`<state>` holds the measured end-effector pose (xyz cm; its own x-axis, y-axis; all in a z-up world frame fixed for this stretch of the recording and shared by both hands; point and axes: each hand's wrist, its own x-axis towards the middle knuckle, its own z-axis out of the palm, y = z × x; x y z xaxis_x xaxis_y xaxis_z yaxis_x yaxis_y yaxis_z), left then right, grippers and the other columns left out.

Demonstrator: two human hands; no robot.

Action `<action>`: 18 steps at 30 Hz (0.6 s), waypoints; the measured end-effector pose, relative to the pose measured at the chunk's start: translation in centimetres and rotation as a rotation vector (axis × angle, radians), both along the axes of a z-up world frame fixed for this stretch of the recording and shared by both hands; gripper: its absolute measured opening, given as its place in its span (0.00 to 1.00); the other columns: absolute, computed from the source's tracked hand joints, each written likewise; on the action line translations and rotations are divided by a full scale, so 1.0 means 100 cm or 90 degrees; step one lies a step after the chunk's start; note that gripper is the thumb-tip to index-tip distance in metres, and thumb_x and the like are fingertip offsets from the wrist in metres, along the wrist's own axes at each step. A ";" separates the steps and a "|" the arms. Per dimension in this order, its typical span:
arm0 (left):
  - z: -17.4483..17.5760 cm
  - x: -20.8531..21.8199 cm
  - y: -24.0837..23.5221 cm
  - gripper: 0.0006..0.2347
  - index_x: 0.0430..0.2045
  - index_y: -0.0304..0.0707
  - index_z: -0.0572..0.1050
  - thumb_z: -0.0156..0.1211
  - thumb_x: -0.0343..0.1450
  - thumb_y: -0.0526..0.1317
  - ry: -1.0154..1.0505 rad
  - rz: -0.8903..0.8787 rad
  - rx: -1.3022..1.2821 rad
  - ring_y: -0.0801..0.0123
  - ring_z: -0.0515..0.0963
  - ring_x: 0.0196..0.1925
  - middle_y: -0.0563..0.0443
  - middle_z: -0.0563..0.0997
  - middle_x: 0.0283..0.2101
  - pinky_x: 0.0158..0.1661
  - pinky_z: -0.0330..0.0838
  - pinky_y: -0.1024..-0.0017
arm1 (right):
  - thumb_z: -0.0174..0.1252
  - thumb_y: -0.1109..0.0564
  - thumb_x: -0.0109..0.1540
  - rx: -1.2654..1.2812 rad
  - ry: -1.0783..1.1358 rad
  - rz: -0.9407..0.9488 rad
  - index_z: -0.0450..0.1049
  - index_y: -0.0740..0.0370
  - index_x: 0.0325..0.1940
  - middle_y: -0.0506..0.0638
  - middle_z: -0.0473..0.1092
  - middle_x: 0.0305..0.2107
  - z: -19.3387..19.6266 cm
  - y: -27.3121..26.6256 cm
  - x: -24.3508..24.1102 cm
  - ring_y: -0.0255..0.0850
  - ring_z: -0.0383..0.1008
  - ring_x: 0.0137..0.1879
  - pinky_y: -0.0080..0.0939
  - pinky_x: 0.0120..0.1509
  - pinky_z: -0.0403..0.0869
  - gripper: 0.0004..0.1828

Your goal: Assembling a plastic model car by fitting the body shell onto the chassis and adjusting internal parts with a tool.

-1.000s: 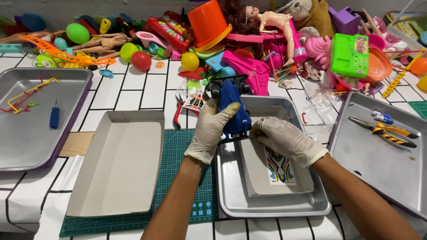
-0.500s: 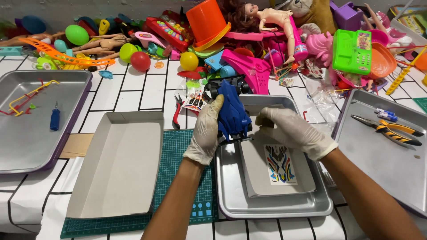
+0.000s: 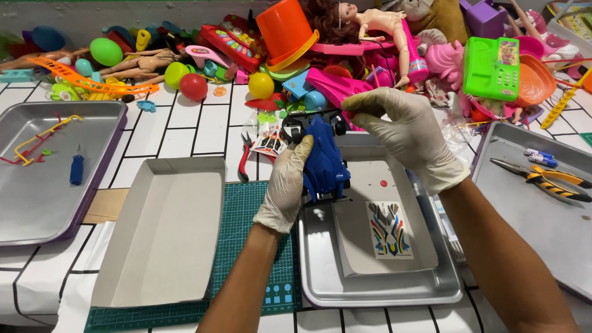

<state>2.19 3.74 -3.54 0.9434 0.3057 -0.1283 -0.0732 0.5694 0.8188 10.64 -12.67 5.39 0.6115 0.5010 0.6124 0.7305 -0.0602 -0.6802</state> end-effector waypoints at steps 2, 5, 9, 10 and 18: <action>0.003 -0.005 -0.001 0.14 0.41 0.28 0.75 0.60 0.74 0.44 -0.006 0.003 0.018 0.66 0.82 0.31 0.40 0.82 0.32 0.34 0.83 0.67 | 0.71 0.68 0.60 0.009 -0.023 0.004 0.83 0.56 0.47 0.47 0.77 0.33 0.000 0.001 0.000 0.31 0.75 0.39 0.34 0.51 0.75 0.14; 0.016 -0.009 -0.007 0.13 0.38 0.24 0.76 0.61 0.73 0.42 -0.018 0.017 -0.001 0.65 0.83 0.29 0.35 0.82 0.29 0.32 0.83 0.66 | 0.72 0.67 0.60 0.012 -0.062 0.007 0.84 0.55 0.46 0.47 0.76 0.33 -0.004 0.005 0.005 0.32 0.75 0.39 0.32 0.51 0.74 0.13; 0.010 -0.005 -0.008 0.12 0.38 0.27 0.78 0.61 0.74 0.42 -0.010 -0.001 -0.018 0.63 0.84 0.28 0.37 0.81 0.27 0.30 0.83 0.65 | 0.72 0.68 0.61 0.023 -0.070 0.013 0.84 0.56 0.45 0.47 0.75 0.33 -0.005 0.005 0.005 0.32 0.73 0.39 0.32 0.51 0.73 0.11; 0.016 -0.008 -0.009 0.12 0.38 0.27 0.78 0.61 0.74 0.42 -0.012 -0.001 -0.017 0.63 0.84 0.28 0.37 0.81 0.27 0.30 0.83 0.65 | 0.72 0.68 0.61 0.024 -0.072 0.013 0.84 0.56 0.45 0.47 0.75 0.33 -0.006 0.004 0.006 0.32 0.73 0.39 0.32 0.51 0.73 0.11; 0.022 -0.013 -0.011 0.13 0.41 0.23 0.77 0.59 0.75 0.41 -0.048 -0.013 -0.017 0.65 0.82 0.30 0.38 0.80 0.28 0.35 0.82 0.64 | 0.69 0.68 0.64 0.012 -0.145 -0.001 0.84 0.58 0.46 0.50 0.75 0.34 -0.008 0.002 0.008 0.38 0.73 0.37 0.35 0.50 0.72 0.10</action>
